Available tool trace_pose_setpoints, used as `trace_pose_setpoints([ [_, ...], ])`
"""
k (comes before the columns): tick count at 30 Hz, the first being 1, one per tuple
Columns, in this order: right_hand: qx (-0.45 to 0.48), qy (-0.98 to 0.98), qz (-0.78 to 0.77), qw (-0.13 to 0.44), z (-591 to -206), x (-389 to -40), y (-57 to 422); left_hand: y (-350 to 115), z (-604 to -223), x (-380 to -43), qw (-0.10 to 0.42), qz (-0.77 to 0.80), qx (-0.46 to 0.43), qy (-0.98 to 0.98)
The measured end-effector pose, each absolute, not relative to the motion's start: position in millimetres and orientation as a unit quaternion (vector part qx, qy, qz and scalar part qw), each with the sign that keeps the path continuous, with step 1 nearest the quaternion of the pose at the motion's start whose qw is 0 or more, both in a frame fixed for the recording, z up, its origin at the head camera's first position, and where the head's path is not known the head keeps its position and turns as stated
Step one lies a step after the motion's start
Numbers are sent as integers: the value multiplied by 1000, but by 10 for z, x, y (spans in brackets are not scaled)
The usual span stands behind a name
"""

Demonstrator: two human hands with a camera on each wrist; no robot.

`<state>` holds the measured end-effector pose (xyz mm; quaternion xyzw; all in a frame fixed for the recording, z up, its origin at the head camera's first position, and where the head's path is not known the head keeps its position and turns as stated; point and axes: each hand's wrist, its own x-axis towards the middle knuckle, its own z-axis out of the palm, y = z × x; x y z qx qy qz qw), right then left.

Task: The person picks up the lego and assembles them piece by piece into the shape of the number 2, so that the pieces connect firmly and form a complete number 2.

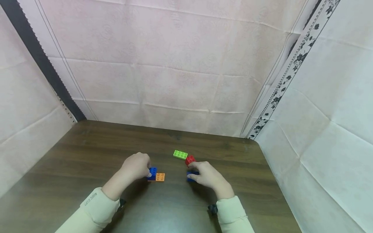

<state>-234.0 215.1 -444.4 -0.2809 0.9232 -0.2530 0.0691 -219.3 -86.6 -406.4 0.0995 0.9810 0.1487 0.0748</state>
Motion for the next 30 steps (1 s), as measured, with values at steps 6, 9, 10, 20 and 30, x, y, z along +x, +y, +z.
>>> trace_pose_setpoints([
  [6,-269,924,-257,85,-4481,-2350,2254,-866,-4064,-2189,73,146,99,982],
  [9,-263,927,-250,92,-4493,-2350,2282,-863,-4060,-2188,73,146,98,982],
  [10,-262,929,-245,93,-4497,-2351,2289,-862,-4060,-2188,73,146,97,982],
  [20,-257,938,-214,87,-4534,-2361,2299,-855,-4058,-2182,65,150,100,981],
  [30,-253,941,-208,89,-4549,-2381,2278,-864,-4070,-2177,67,154,99,981],
])
